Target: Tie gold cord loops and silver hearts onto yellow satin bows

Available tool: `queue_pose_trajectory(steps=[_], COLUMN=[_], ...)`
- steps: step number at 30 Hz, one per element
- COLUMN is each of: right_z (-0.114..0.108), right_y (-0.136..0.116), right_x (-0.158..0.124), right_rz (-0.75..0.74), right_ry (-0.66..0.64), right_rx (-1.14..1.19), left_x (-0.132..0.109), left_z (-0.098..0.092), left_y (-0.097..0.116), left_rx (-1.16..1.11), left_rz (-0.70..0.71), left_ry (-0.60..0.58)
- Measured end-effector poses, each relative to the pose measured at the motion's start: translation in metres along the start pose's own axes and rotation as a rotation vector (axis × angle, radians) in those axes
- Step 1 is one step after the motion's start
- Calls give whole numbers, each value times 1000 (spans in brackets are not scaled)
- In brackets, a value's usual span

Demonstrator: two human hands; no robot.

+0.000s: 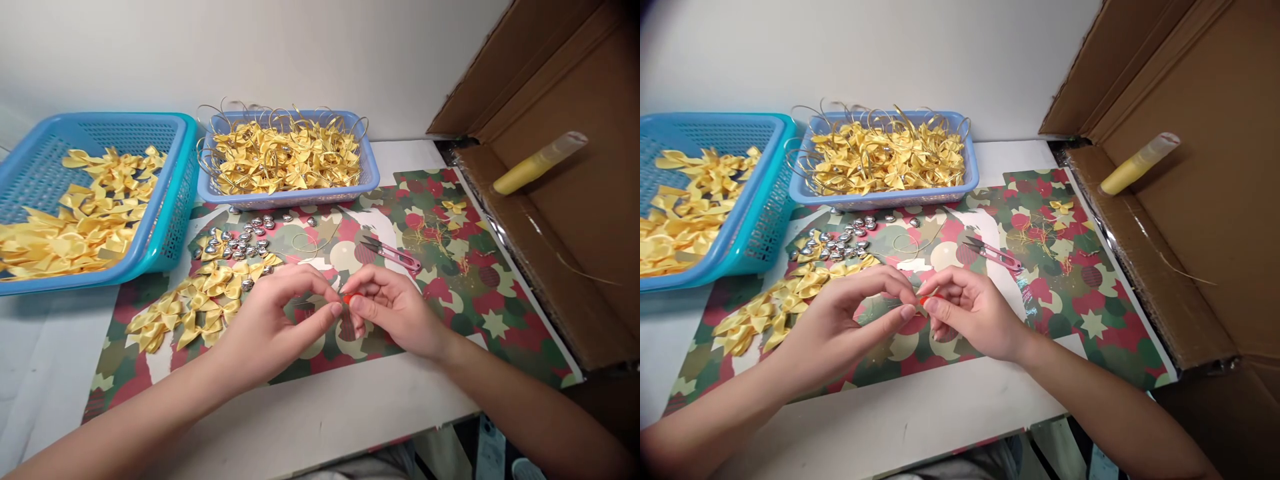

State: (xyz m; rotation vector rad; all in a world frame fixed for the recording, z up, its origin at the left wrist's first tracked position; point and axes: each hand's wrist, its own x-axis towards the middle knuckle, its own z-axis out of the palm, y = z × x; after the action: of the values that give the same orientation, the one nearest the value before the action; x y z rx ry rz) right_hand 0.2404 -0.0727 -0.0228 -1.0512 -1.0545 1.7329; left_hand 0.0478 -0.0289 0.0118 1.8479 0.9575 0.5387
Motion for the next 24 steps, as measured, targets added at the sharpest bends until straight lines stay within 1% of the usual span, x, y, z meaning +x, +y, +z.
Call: queue_pose_trajectory(steps=[4,9,14,19,24], right_z=[1,1,2,2,3], right_y=[-2,-2,-2,-1,3], right_x=[0,0,0,0,-1], right_rz=[15,22,26,28,-3], right_ry=[6,13,23,14,16], right_rx=[-11,-17,-20,-3,-39], left_x=[0,-1,-3,-3,-2], left_z=[0,-1,-2,-4,-4], left_y=[-1,-2,-2,-3,-3], left_rx=[-6,8,-32,3,30], left_rz=[-13,-47,-12,-24,-24], left_ry=[11,-2,40,12,1])
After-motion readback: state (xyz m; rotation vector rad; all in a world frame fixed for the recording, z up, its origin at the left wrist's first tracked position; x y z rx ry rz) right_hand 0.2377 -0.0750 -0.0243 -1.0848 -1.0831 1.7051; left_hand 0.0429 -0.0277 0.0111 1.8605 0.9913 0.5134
